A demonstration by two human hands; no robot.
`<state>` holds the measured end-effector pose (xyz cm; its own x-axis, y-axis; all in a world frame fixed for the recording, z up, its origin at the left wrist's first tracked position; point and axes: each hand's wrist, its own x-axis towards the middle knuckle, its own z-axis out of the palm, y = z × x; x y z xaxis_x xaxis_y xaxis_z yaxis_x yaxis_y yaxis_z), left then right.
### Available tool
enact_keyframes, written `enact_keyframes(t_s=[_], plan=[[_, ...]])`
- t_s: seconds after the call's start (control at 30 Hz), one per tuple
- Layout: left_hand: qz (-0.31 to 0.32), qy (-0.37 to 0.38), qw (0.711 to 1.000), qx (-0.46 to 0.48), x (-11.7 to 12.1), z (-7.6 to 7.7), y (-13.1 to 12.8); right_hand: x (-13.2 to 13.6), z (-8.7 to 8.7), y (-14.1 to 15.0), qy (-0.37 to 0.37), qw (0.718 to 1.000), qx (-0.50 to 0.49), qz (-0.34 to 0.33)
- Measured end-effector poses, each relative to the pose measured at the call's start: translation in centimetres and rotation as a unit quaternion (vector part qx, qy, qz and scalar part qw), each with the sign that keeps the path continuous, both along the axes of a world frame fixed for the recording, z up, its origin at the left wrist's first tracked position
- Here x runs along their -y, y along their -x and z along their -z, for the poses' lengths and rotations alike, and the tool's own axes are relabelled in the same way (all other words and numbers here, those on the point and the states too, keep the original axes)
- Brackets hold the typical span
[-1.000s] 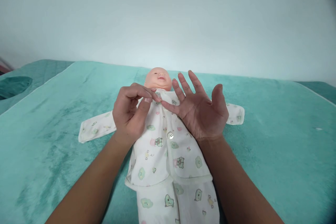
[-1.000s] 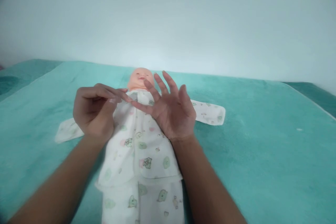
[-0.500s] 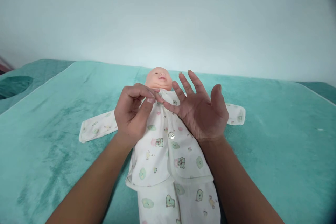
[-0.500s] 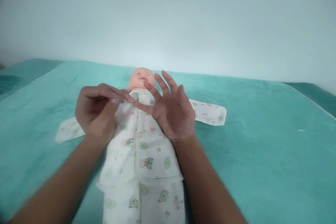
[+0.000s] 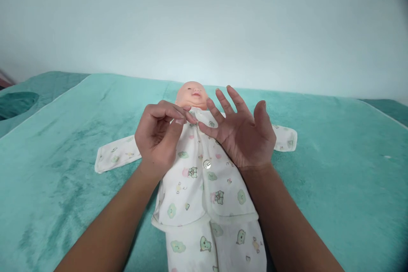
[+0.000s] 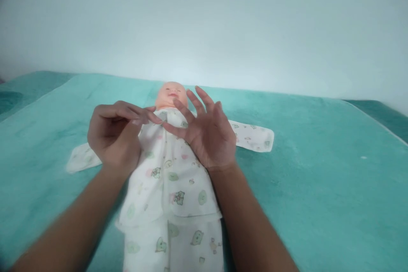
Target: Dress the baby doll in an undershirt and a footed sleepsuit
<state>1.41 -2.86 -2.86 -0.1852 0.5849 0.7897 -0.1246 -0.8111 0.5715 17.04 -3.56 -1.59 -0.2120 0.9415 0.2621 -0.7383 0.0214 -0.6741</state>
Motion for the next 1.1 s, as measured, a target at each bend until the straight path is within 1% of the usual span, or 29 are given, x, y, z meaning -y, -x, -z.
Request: enact_keyframes(t_s=[0.2, 0.3, 0.47, 0.53, 0.8, 1.1], plan=[[-0.015, 0.022, 1.000, -0.005, 0.07, 0.12, -0.04, 0.00, 0.01, -0.01, 0.008, 1.000, -0.010, -0.013], [-0.020, 0.010, 1.000, -0.018, -0.02, 0.19, 0.11, 0.00, 0.05, 0.00, 0.011, 1.000, -0.020, -0.021], [-0.026, -0.033, 0.998, -0.052, -0.41, 0.35, 0.57, 0.05, 0.07, 0.06, 0.006, 0.999, -0.023, -0.030], [-0.028, -0.033, 0.998, -0.055, -0.50, 0.39, 0.66, 0.09, 0.06, 0.06, 0.002, 0.999, -0.019, -0.026], [-0.021, 0.005, 0.999, -0.035, -0.25, 0.27, 0.43, 0.21, 0.10, 0.04, -0.021, 1.000, 0.009, 0.000], [-0.016, -0.001, 0.999, -0.042, -0.16, 0.22, 0.53, 0.19, 0.17, 0.14, -0.033, 0.999, 0.027, 0.014]])
